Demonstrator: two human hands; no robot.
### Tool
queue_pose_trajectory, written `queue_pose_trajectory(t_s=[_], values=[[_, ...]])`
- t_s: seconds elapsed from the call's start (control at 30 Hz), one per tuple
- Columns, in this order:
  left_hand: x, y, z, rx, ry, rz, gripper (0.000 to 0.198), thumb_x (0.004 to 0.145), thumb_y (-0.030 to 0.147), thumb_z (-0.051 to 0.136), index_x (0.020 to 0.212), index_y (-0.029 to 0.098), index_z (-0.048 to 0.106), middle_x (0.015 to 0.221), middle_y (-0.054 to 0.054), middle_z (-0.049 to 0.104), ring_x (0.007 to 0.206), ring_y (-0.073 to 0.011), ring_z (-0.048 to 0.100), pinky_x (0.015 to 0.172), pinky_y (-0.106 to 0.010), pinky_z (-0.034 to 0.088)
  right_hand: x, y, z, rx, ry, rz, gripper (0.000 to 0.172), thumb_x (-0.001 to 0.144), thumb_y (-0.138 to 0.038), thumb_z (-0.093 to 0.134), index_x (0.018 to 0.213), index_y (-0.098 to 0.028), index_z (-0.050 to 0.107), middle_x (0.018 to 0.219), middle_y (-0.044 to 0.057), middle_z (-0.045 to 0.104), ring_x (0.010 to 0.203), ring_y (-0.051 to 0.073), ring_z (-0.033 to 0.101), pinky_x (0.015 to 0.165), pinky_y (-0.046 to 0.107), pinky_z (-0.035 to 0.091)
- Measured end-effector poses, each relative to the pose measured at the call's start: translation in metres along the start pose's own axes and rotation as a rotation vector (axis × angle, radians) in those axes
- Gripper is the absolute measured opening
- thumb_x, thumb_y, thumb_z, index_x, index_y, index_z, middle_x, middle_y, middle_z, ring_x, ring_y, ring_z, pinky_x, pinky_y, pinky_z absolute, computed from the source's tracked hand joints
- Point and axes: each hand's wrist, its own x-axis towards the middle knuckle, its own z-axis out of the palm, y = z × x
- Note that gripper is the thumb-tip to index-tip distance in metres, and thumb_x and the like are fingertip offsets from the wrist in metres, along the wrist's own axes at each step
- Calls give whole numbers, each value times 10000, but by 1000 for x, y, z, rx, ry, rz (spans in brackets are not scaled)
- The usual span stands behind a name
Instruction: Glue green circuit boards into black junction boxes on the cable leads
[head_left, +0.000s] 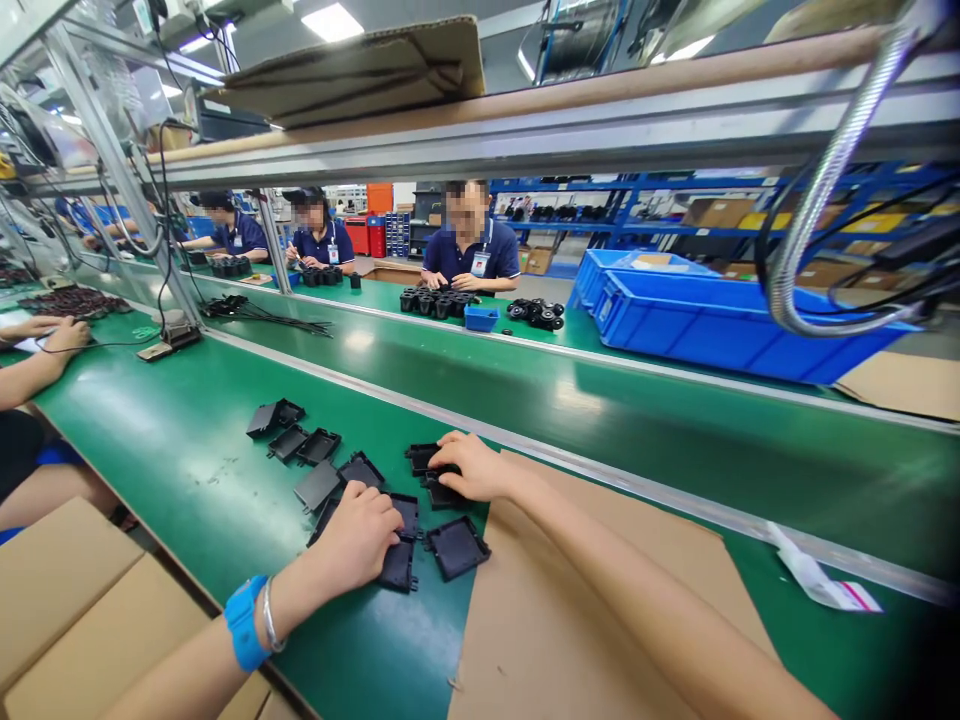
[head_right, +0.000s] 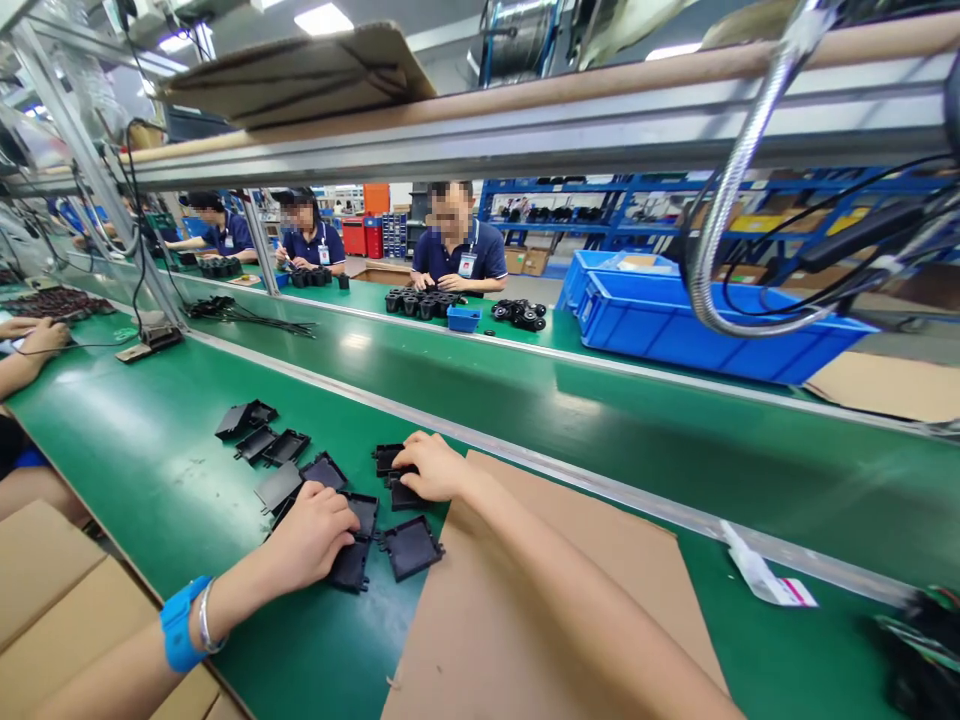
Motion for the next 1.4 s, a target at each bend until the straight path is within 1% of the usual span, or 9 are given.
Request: queue_pose_trajectory(t_s=[0.13,0.3,0.5,0.6,0.7,0.9,1.07,1.23,1.4], values=[[-4,-3,-16,-105,121,-91,133,828,173,523,844,219,647,833,-24,670,829,-198,585,827,-387,363,-30,-7,1,26,-41,-97,702,653,-401,744,1293,-244,504,1328,108,498,1310,311,333,1008,459,305],[11,-17,-37,-187,327,-256,197,851,313,481,877,205,644,893,-35,695,849,-199,627,771,-316,461,-30,-17,16,2,8,-136,141,753,-265,652,873,-198,682,1254,121,484,1236,298,385,962,453,334],[68,-3,-40,-142,409,-283,234,848,324,465,915,190,645,910,-64,698,833,-228,638,764,-344,464,-74,-33,-14,-15,88,-81,62,716,-169,631,762,-184,670,1130,106,502,1090,263,440,881,390,407],[106,39,-19,-123,320,-172,181,835,266,502,879,198,664,916,-73,697,876,-249,624,814,-386,427,-146,-49,-19,22,151,22,46,725,-165,611,744,-192,644,1098,89,494,1057,246,446,887,381,413],[140,97,21,-146,187,-5,122,817,236,556,830,217,676,894,-60,692,925,-253,602,886,-423,371,-214,-68,6,110,205,206,52,720,-155,597,740,-197,619,1131,86,488,1104,265,432,920,412,406],[165,176,91,-221,32,135,137,815,250,575,878,217,693,976,-81,678,1058,-285,517,900,-466,357,-276,-70,77,249,386,383,215,689,-179,574,902,-200,593,1327,91,418,1343,335,176,1040,527,289],[167,183,109,-242,57,83,223,824,313,563,997,240,684,1197,-70,603,1165,-292,432,935,-487,359,-298,-39,76,302,495,315,279,603,-183,588,882,-193,584,1246,95,484,1252,312,295,1011,511,307],[167,177,113,-261,63,182,196,800,291,549,886,236,717,1134,-68,645,1146,-307,462,973,-522,352,-287,-55,95,158,614,378,275,528,-263,616,794,-196,606,1114,76,523,1029,264,440,896,455,383],[182,162,114,-282,29,365,216,777,426,557,832,300,723,1028,-35,700,1048,-326,565,961,-517,410,-260,-60,116,-117,477,533,347,738,-507,604,966,-249,652,1141,99,565,881,255,494,720,399,438]])
